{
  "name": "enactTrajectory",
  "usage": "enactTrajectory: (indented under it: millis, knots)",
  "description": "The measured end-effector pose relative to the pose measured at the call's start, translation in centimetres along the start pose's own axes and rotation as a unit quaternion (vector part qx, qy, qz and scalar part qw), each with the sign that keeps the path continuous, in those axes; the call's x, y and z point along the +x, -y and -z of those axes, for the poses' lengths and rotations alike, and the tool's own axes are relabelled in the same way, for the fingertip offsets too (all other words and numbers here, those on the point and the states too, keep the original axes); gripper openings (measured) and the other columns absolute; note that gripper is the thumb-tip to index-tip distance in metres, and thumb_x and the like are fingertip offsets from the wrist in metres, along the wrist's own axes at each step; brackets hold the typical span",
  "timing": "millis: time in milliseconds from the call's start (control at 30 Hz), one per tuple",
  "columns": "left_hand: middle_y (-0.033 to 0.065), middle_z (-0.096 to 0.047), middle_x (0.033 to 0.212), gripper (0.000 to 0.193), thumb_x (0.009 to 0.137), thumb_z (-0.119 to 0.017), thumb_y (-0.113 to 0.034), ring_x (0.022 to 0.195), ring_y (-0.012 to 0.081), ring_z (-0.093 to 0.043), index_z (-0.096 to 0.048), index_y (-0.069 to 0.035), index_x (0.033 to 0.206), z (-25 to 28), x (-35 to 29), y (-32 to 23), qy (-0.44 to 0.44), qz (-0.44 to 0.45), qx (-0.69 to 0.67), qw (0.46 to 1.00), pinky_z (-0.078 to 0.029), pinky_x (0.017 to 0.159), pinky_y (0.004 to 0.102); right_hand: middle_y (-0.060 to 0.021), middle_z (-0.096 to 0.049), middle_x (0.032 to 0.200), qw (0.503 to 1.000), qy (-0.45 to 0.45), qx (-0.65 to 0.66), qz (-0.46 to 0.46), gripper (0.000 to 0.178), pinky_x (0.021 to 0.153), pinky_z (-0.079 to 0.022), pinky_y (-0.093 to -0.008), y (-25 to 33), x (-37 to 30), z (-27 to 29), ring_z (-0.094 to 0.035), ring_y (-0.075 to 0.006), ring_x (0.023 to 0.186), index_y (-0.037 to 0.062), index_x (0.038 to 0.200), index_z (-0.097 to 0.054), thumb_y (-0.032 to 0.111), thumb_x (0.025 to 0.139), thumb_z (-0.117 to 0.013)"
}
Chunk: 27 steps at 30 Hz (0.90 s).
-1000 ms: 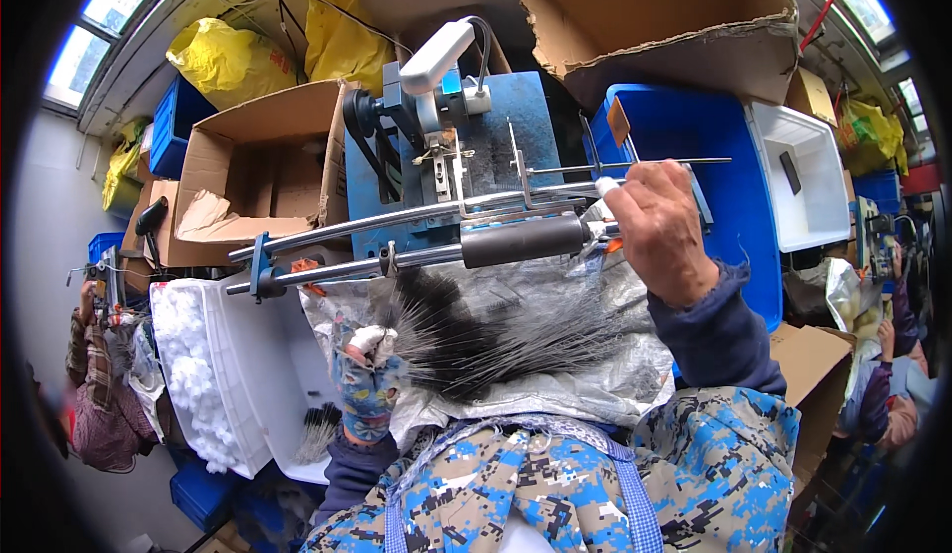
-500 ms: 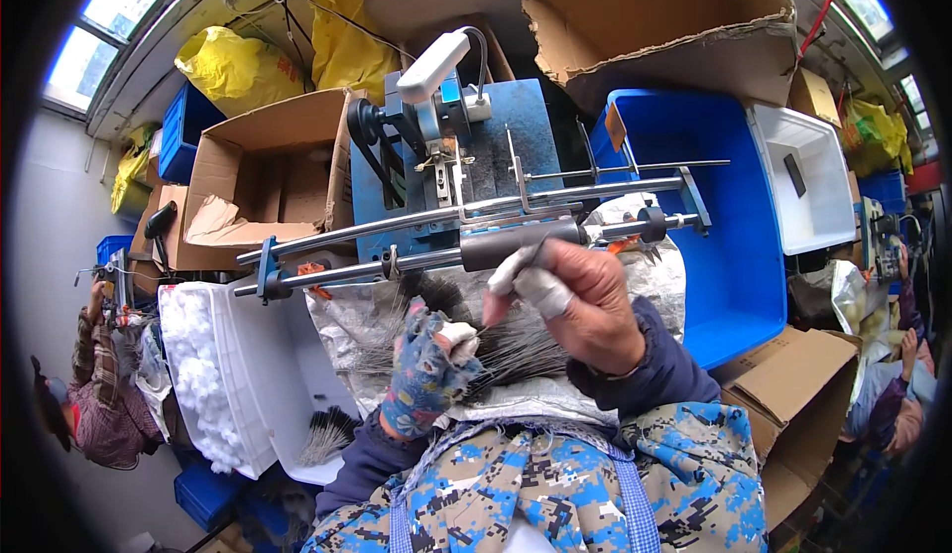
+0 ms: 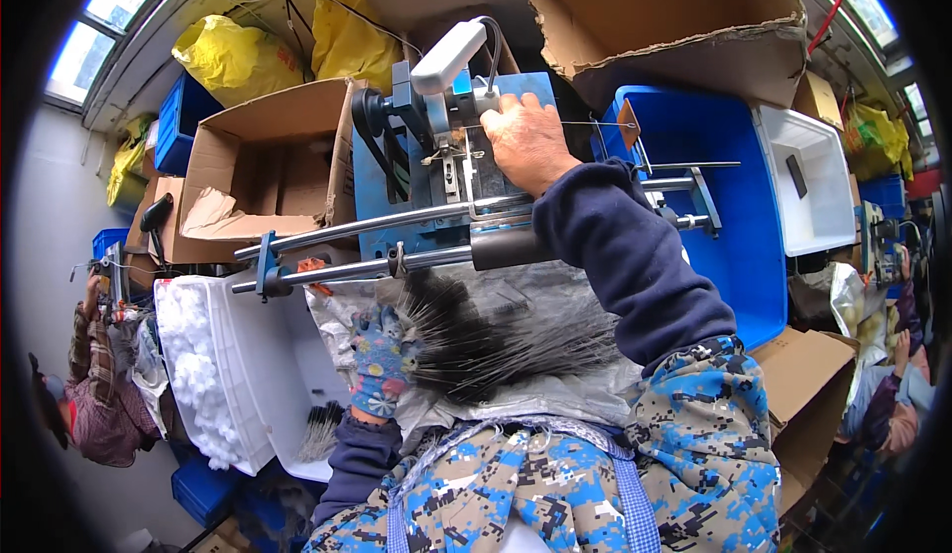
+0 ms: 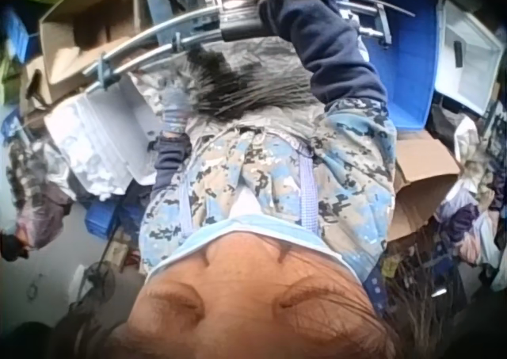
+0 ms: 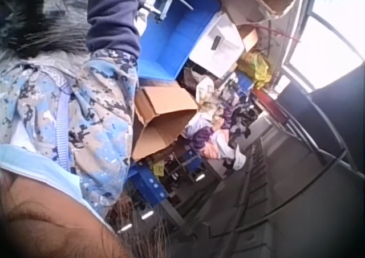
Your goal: The person operates a small blue benchtop machine, repeatedly feeding thin black rods into a cutting or grinding mechanism. They hold the rods with gloved hands and guide them through the machine's rollers, then remove the processed pieces. The workspace is cluttered with boxes and bins.
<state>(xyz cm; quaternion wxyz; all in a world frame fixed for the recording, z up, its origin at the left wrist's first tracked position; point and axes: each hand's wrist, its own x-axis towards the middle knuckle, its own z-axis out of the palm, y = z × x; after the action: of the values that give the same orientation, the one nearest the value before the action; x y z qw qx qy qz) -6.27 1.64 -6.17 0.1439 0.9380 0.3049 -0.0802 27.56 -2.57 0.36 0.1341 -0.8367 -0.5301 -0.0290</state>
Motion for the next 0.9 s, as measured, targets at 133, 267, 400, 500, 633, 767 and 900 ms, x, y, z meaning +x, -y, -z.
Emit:
enactTrajectory:
  millis: [133,267,400,500,633,767,900]
  knots:
    - [0.0227,-0.051,0.116,0.067,0.067,-0.068,-0.029,0.115,0.0391,-0.042,-0.046,0.004,0.121,-0.4,0.3,0.8,-0.003,-0.010,-0.009,1.000,-0.023,0.103,0.0531,-0.0120,-0.057,0.098,0.999,0.006,-0.042,0.012,0.017,0.072,-0.039,-0.0429,0.4,-0.2,0.2,-0.053,-0.0277,0.093,0.0094,0.088,-0.065,0.016,0.076,-0.055]
    - [0.0145,-0.056,0.104,0.058,0.065,-0.069,-0.025,0.103,0.0361,-0.048,-0.051,0.001,0.114,-0.8,0.8,0.6,-0.036,-0.052,-0.012,0.998,-0.029,0.098,0.0522,-0.0103,-0.059,0.090,0.996,-0.032,-0.075,0.025,0.013,0.071,-0.042,-0.0393,0.5,-0.5,0.1,-0.056,-0.0259,0.086,0.0093,0.085,-0.061,0.010,0.075,-0.053]
    - [0.0088,-0.057,0.098,0.045,0.063,-0.069,-0.020,0.096,0.0333,-0.050,-0.055,-0.002,0.102,-0.1,1.0,0.3,0.009,-0.015,-0.072,0.997,-0.032,0.094,0.0505,-0.0093,-0.059,0.089,0.997,-0.038,-0.069,0.024,0.013,0.072,-0.041,-0.0402,0.5,-0.6,0.1,-0.056,-0.0259,0.085,0.0091,0.087,-0.060,0.012,0.075,-0.053]
    - [0.0086,-0.058,0.092,0.038,0.062,-0.069,-0.018,0.094,0.0317,-0.052,-0.056,-0.004,0.095,0.2,0.9,0.0,-0.045,-0.049,-0.038,0.997,-0.033,0.094,0.0495,-0.0092,-0.059,0.088,0.997,-0.042,-0.062,0.019,0.012,0.072,-0.041,-0.0405,0.3,-0.6,-0.1,-0.056,-0.0265,0.085,0.0088,0.086,-0.059,0.012,0.075,-0.053]
    - [0.0086,-0.059,0.086,0.035,0.061,-0.068,-0.016,0.089,0.0310,-0.055,-0.057,-0.005,0.093,0.6,0.4,-0.4,-0.104,-0.060,-0.090,0.989,-0.034,0.092,0.0492,-0.0094,-0.060,0.086,0.998,-0.038,-0.034,0.033,0.012,0.072,-0.041,-0.0407,0.1,-0.5,-0.2,-0.056,-0.0272,0.085,0.0084,0.085,-0.059,0.011,0.075,-0.053]
    - [0.0094,-0.060,0.086,0.035,0.061,-0.068,-0.012,0.086,0.0314,-0.056,-0.060,-0.006,0.094,-0.1,0.6,-0.7,-0.087,-0.014,-0.277,0.957,-0.039,0.089,0.0477,-0.0084,-0.061,0.086,0.999,-0.019,0.031,0.023,0.013,0.072,-0.040,-0.0424,-0.3,0.1,-0.7,-0.056,-0.0285,0.084,0.0083,0.085,-0.061,0.012,0.076,-0.052]
    - [0.0130,-0.058,0.086,0.029,0.068,-0.066,-0.008,0.080,0.0276,-0.056,-0.060,-0.004,0.096,4.4,1.1,-4.1,-0.165,-0.173,-0.160,0.958,-0.045,0.071,0.0359,-0.0064,-0.063,0.085,0.999,-0.013,0.029,-0.009,0.017,0.077,-0.035,-0.0457,-1.0,0.1,-1.2,-0.055,-0.0277,0.087,0.0101,0.089,-0.065,0.015,0.078,-0.052]
